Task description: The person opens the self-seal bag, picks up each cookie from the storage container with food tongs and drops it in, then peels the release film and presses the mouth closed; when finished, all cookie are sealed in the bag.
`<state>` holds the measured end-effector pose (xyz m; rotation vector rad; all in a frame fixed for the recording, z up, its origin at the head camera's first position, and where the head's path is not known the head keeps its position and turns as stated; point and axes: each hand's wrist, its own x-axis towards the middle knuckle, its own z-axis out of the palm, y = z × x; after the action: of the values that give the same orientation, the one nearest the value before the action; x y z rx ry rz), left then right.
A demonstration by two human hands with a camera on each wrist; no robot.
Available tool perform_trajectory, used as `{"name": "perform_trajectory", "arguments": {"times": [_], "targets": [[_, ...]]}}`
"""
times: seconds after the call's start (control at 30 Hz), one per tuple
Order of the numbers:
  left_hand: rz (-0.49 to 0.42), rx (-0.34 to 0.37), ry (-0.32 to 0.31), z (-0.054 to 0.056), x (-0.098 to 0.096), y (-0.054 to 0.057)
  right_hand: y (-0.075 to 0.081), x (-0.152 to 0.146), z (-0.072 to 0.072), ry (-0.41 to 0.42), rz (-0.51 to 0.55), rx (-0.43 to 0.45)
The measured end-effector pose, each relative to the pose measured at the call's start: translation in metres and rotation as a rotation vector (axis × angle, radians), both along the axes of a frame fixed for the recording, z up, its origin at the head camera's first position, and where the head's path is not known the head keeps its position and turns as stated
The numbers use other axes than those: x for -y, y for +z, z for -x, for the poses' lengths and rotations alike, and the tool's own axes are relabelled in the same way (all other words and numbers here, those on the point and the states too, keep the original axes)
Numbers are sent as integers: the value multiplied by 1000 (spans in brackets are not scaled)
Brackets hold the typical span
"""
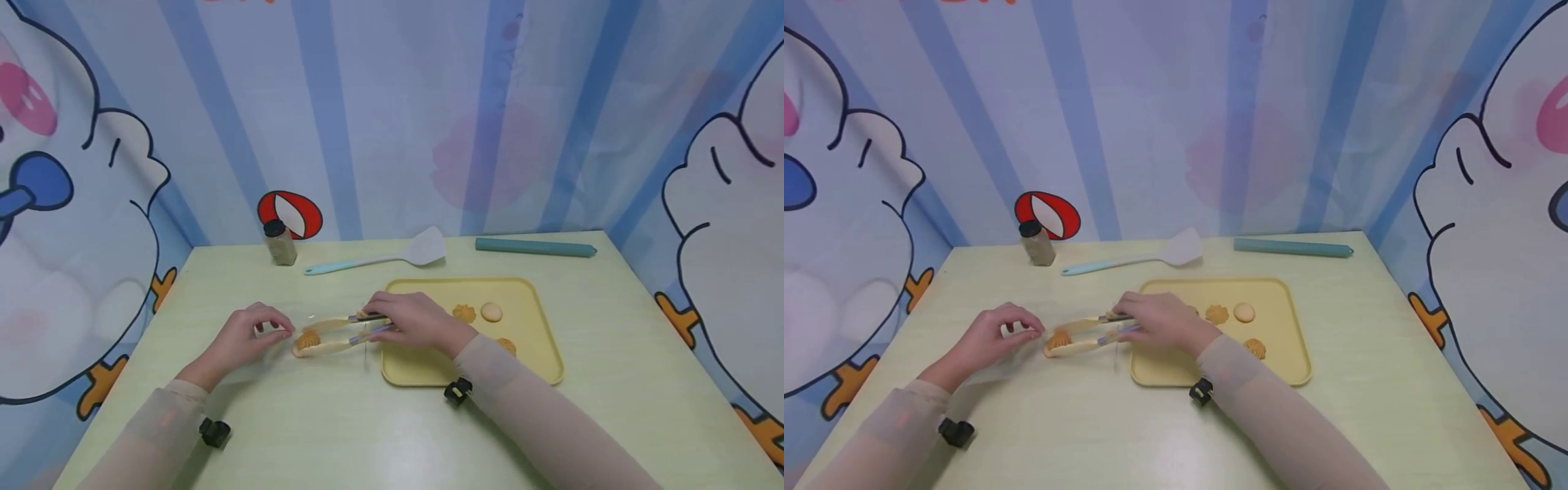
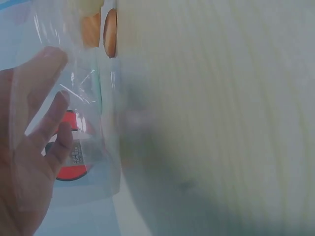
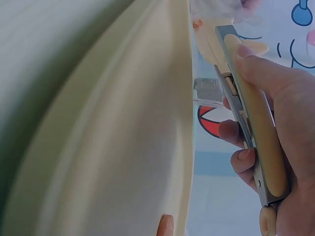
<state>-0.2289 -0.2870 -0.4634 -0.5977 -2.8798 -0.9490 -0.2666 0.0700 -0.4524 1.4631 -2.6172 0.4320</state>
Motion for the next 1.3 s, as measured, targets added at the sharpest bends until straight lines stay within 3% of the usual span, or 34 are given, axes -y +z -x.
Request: {"name": "perform_trajectory", "arguments": {"times": [0.37, 0.7, 1.07, 1.3], "targets": [[-13, -23, -5, 0, -2, -2, -5, 10, -2, 19, 12, 5], [-3, -27, -2, 0, -2, -2, 0, 6, -9, -38, -15, 26], [1, -3, 3, -1, 0, -6, 4, -46, -17, -118, 9, -32], [25, 20, 9, -1, -3, -11, 10, -84, -31, -163, 13, -38]]}}
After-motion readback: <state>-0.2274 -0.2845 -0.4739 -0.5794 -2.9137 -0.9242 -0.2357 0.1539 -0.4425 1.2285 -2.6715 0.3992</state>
